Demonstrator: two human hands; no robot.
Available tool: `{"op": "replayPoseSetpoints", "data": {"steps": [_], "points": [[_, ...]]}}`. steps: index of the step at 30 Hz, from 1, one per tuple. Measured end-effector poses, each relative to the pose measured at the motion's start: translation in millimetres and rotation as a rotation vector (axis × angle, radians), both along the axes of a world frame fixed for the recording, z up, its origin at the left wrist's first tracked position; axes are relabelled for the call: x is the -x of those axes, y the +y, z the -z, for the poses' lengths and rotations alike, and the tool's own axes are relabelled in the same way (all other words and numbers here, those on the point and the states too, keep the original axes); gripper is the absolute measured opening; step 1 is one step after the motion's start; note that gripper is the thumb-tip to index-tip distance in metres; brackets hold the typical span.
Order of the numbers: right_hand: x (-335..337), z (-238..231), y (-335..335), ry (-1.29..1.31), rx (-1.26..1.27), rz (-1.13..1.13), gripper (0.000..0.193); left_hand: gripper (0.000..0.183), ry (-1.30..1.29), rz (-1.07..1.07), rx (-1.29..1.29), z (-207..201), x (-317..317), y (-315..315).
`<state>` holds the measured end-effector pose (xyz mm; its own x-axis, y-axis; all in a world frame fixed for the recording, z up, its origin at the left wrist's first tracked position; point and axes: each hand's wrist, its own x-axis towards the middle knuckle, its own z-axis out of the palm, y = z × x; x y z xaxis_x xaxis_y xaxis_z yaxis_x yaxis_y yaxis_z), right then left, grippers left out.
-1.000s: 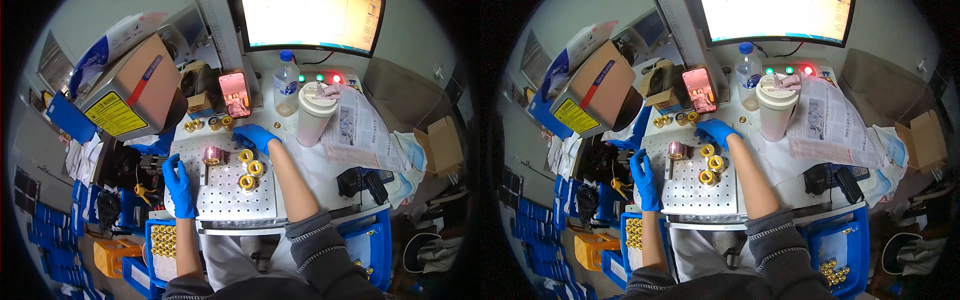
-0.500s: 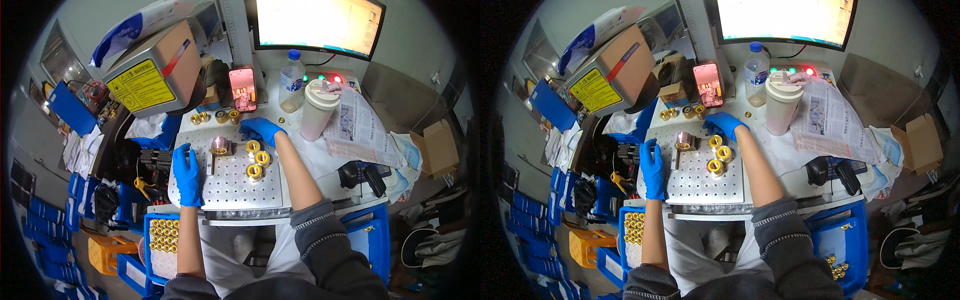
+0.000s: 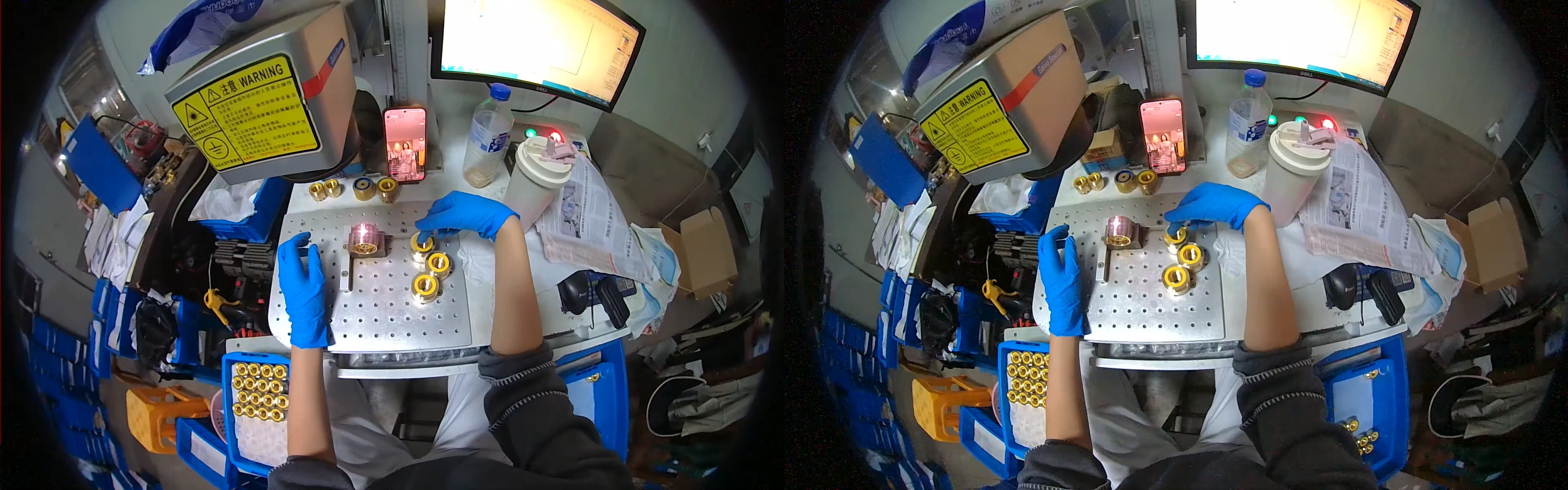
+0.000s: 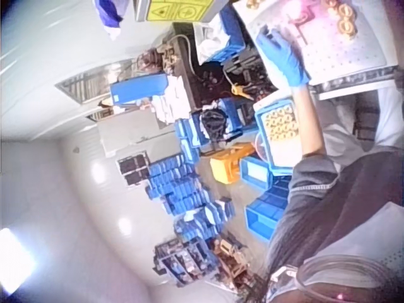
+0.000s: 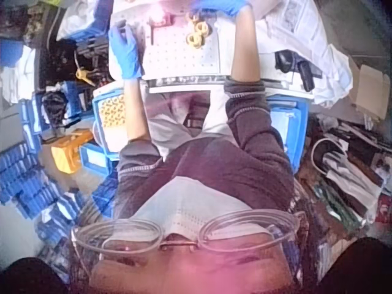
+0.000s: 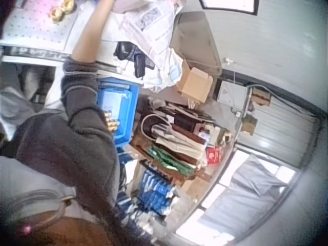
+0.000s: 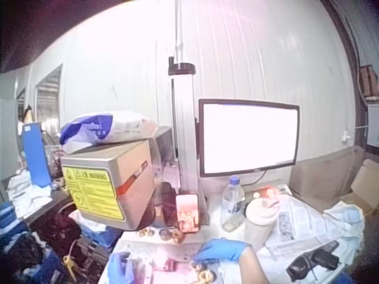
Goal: The person marks small cylindrical metal components using a laser marking machine.
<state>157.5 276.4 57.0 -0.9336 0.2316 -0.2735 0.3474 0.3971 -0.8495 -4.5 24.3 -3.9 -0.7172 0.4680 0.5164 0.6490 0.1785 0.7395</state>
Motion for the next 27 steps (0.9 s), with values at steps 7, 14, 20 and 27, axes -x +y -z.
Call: {"op": "replayPoseSetpoints", "data": {"steps": [7, 14, 20, 27], "points": [[9, -3, -35, -0.148, -0.447, 0.293, 0.046, 0.025, 0.025, 0.011, -0.038, 2, 3, 3], [24, 16, -44, -0.113, -0.841, 0.196, 0.046, 0.026, 0.020, 0.031, -0.022, 6, 6, 1], [42, 32, -16, 0.219, 0.004, 0.143, 0.027, 0.025, 0.009, 0.068, -0.027, 7, 3, 0], [69, 62, -13, 0.368, 0.239, 0.394, 0.059, 0.025, -0.017, 0.085, 0.015, 6, 2, 1]]}}
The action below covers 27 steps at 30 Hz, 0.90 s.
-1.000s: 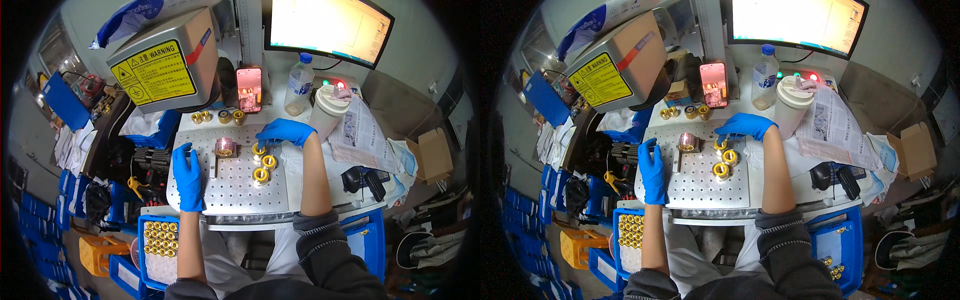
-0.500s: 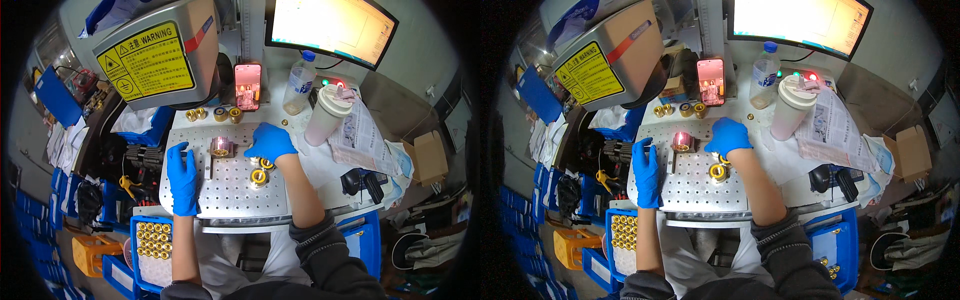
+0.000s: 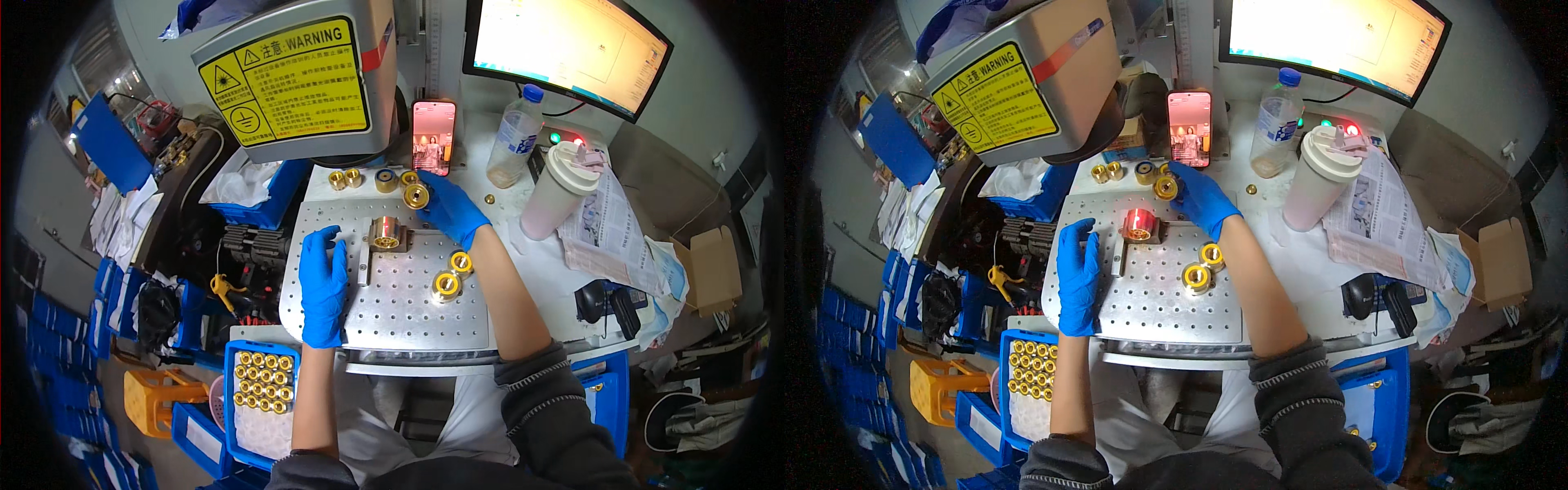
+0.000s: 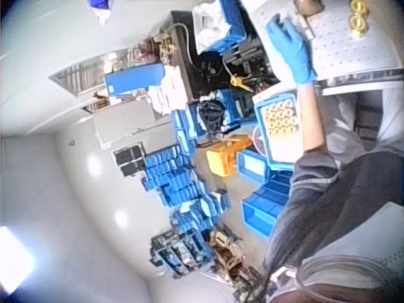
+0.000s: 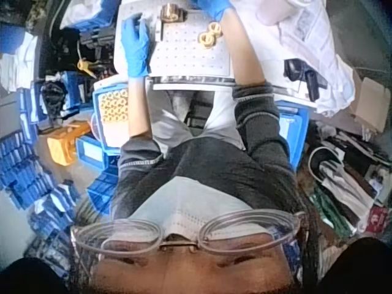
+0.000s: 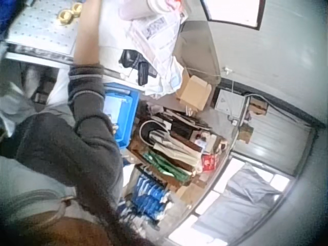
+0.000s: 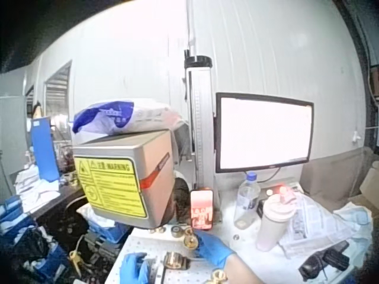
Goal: The person marks small cylindrical metal components using a laser marking machine.
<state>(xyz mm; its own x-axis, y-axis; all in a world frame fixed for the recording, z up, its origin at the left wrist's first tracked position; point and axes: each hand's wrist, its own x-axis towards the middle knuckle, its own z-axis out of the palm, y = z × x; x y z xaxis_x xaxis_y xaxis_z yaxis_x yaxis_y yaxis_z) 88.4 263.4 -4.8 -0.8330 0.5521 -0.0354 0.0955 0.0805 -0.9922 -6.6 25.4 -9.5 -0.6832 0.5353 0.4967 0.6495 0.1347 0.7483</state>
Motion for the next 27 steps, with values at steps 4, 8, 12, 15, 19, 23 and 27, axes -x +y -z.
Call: {"op": "replayPoseSetpoints", "data": {"steps": [4, 8, 12, 15, 19, 23, 27], "points": [[9, 7, -3, 0.023, 0.071, -0.012, 0.054, 0.036, 0.169, 0.106, 0.026, -4, 1, 6], [16, 15, -8, 0.149, 0.617, -0.010, 0.035, 0.048, 0.256, 0.245, 0.131, -8, 7, 23], [19, 12, -15, 0.182, 0.713, -0.002, 0.031, 0.041, 0.217, 0.275, 0.126, -7, 16, 34], [16, 6, -17, 0.129, 0.626, -0.004, 0.031, 0.034, 0.146, 0.210, -0.025, -12, 14, 26], [14, -2, -22, 0.056, 0.518, -0.058, 0.030, 0.038, -0.028, -0.014, -0.006, -11, 25, 2], [13, -11, -31, -0.012, 0.337, -0.116, 0.028, 0.036, 0.133, -0.075, 0.033, 11, 35, -10], [9, -17, -37, -0.045, 0.268, -0.153, 0.030, 0.034, 0.163, -0.132, 0.078, 16, 25, -11]]}}
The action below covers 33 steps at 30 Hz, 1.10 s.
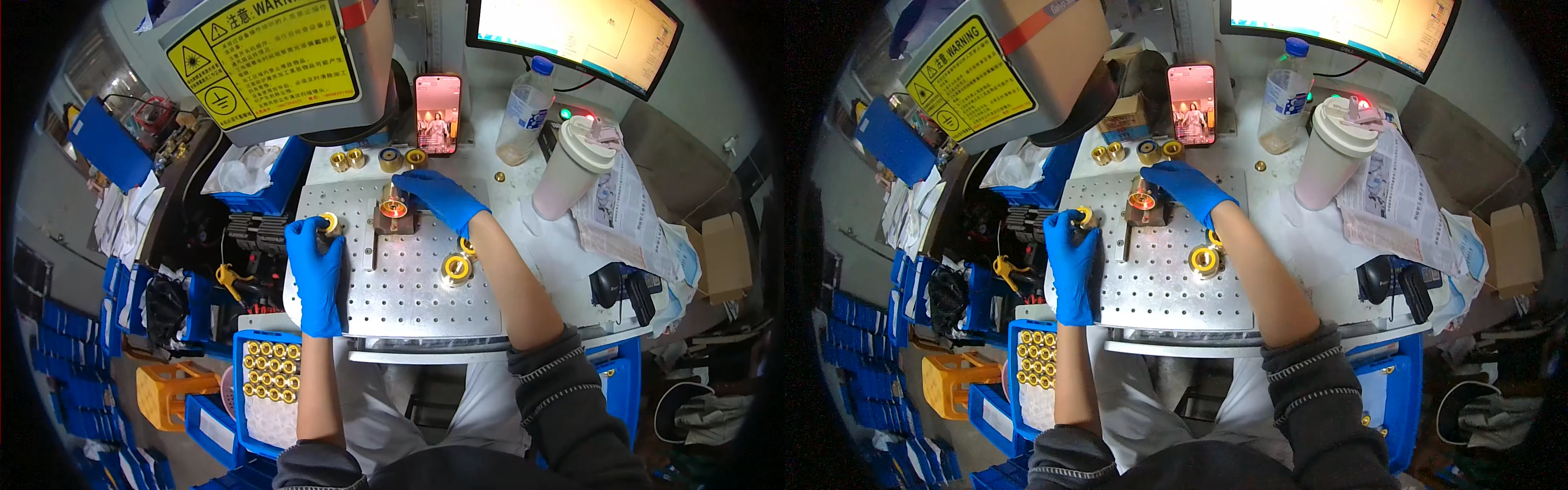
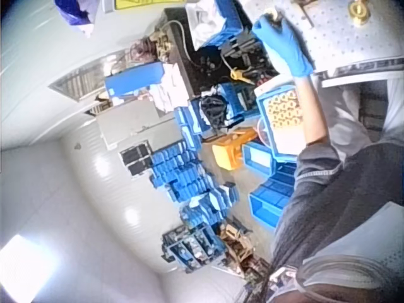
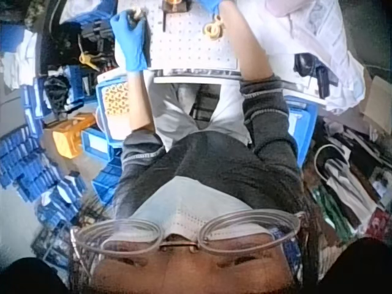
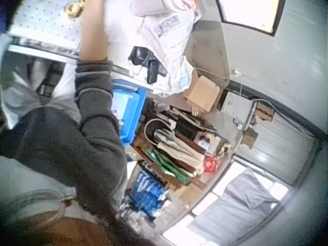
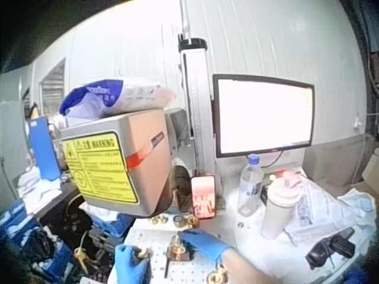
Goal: The person marks small cylindrical metal components using a laser marking machine.
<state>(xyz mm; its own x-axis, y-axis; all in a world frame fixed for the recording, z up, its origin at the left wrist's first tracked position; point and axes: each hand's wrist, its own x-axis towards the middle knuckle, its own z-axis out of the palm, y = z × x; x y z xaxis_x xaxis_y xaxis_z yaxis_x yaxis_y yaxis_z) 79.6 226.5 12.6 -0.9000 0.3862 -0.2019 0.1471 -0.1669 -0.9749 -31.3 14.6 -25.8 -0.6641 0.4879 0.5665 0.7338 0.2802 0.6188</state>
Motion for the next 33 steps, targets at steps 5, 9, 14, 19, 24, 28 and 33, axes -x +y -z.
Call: {"op": "replayPoseSetpoints", "data": {"steps": [5, 9, 14, 19, 24, 28, 33], "points": [[7, 6, 5, -0.086, -0.008, 0.070, 0.036, 0.031, -0.037, -0.032, -0.016, 3, -4, -1], [9, -11, -9, -0.156, -0.410, 0.037, 0.037, 0.030, -0.094, -0.040, -0.007, 2, -5, -3], [7, 15, 1, 0.148, -0.018, 0.115, 0.028, 0.031, -0.052, -0.019, -0.017, 3, -5, -1], [6, -6, -12, -0.142, -0.360, 0.023, 0.031, 0.031, -0.072, -0.027, -0.026, 6, -3, -3], [2, 7, -7, -0.002, -0.236, -0.013, 0.029, 0.032, -0.072, -0.008, -0.031, 6, -3, -3], [4, 12, -6, 0.010, -0.234, -0.010, 0.029, 0.032, -0.035, -0.013, -0.024, 7, -2, -4], [4, 21, 0, 0.070, -0.253, -0.031, 0.029, 0.032, -0.054, -0.019, -0.009, 6, -2, -3]]}}
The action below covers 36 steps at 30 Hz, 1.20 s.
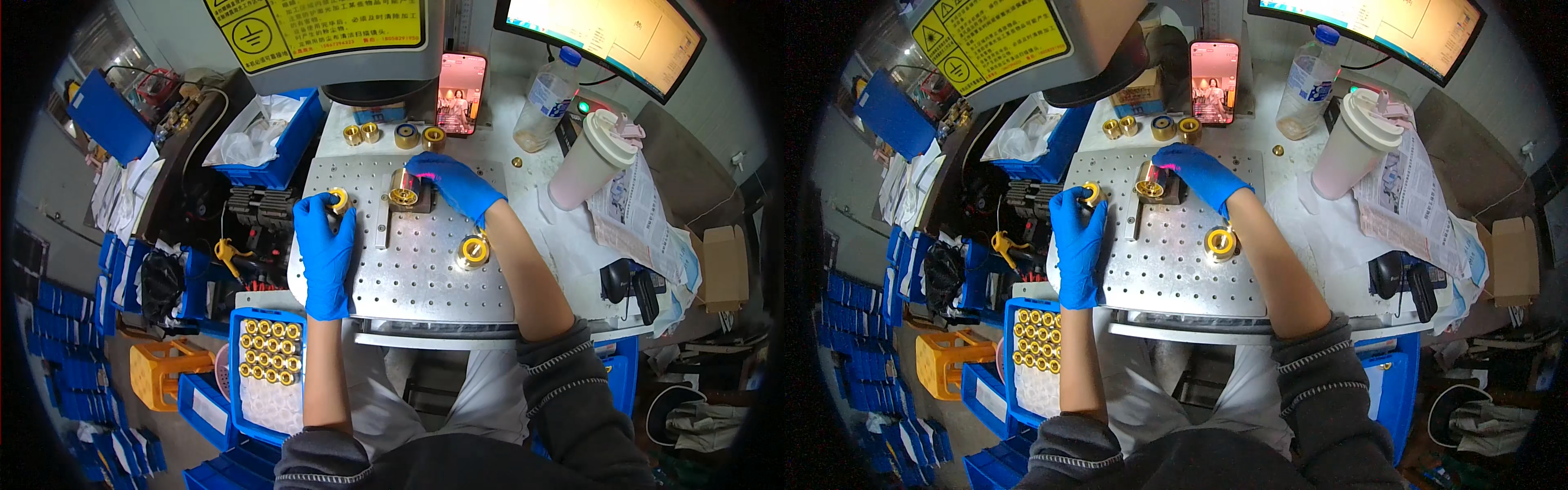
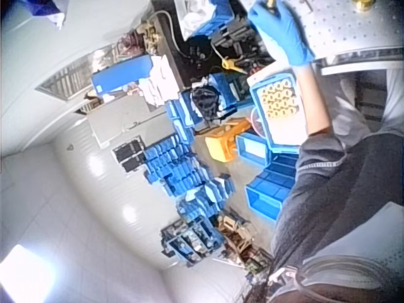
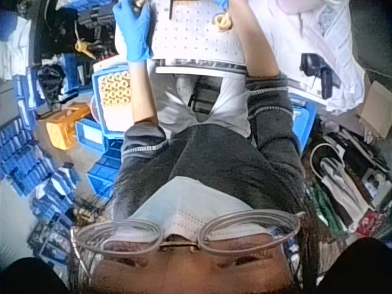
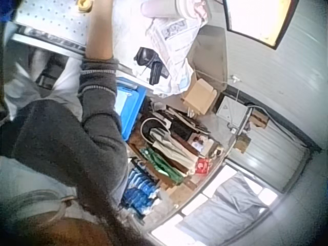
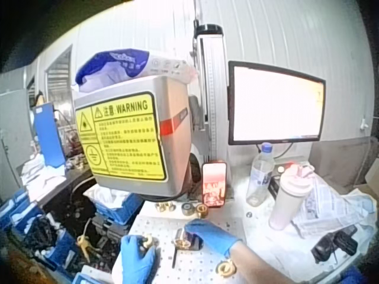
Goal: The person marks small cylindrical metal components using a laser marking machine.
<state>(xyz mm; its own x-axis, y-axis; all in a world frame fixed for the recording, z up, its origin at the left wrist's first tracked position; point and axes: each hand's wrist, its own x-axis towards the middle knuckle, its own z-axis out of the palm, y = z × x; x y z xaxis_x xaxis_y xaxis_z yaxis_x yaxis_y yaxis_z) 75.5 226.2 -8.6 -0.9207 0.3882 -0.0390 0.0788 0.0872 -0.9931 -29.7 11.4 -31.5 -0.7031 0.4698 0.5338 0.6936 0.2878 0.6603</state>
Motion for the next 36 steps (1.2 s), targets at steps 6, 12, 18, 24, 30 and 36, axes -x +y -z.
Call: {"op": "replayPoseSetpoints", "data": {"steps": [6, 12, 18, 24, 30, 36], "points": [[-6, -10, -2, -0.048, -0.054, -0.006, 0.031, 0.033, -0.002, -0.013, -0.005, 1, -1, 1], [-9, -29, -3, -0.192, -0.368, 0.040, 0.032, 0.032, -0.027, -0.002, -0.006, 0, -5, 0], [-48, -52, 28, -0.370, -0.244, 0.091, 0.035, 0.030, -0.027, -0.009, 0.032, -5, -3, 0], [-82, -66, 33, -0.525, -0.390, -0.227, 0.037, 0.029, -0.030, -0.014, 0.015, -2, -3, 2], [-87, -65, 38, -0.580, -0.123, -0.177, 0.035, 0.028, -0.006, -0.010, 0.016, -4, -4, 3], [-94, -68, 39, -0.570, -0.229, -0.242, 0.033, 0.028, -0.026, -0.015, 0.031, -5, -4, 0]]}}
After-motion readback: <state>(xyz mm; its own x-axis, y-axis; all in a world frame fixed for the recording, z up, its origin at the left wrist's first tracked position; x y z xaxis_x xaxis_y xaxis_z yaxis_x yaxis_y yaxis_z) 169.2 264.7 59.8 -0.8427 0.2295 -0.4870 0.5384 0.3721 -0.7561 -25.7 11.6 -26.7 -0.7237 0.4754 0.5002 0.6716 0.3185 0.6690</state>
